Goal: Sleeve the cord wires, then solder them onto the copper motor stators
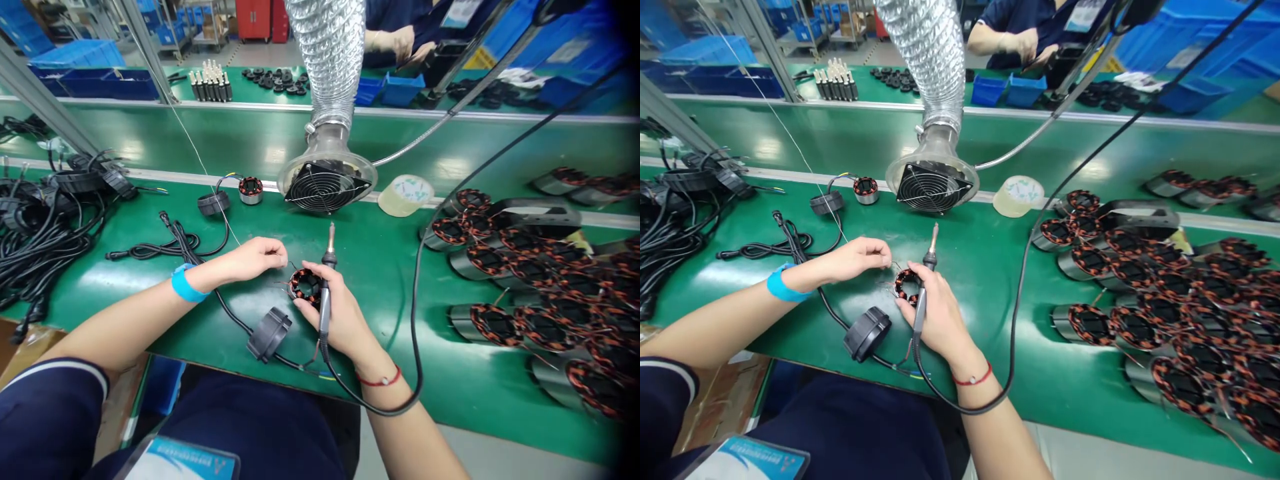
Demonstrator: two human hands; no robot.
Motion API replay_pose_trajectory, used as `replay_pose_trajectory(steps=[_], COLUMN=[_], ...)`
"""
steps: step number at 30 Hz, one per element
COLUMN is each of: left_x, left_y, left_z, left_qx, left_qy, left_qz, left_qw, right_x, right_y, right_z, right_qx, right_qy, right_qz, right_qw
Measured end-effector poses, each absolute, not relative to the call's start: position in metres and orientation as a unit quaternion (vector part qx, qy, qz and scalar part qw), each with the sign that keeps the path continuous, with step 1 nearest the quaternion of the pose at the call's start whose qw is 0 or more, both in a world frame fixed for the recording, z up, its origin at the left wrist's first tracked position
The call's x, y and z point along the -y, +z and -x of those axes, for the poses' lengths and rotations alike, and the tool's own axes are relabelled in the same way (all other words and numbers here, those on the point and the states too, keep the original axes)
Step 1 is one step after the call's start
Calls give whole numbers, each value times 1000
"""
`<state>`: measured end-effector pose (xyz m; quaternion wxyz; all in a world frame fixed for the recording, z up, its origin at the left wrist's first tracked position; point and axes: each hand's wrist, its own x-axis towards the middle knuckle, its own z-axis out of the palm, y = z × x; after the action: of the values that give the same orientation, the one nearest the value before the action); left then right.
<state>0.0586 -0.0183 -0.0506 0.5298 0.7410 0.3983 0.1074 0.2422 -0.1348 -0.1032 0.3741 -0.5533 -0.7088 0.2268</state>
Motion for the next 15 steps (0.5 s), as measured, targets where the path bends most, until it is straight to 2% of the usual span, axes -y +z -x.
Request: replay_pose_trajectory(steps=[2,5,8,11,15], left_x=[20,23,22,17,14], left_y=[-49,-45,-41,-42,-48], left_z=[-62,-65,-64,-62,-60], left_qx=[-413,-408,-317,-230,-310], left_qy=[102,88,78,64,98], left_qz=[-731,-779,-845,-872,-830], left_qw=[534,468,423,428,454], right_x=[135,134,134,134,133], right_y=[-104,-104,-104,-103,-104], right_z=[-243,-245,-246,-247,-249], right_qx=[716,724,727,732,726], right_qy=[220,213,214,214,204], right_qz=[545,536,532,522,536], right_qw=[377,379,378,382,381])
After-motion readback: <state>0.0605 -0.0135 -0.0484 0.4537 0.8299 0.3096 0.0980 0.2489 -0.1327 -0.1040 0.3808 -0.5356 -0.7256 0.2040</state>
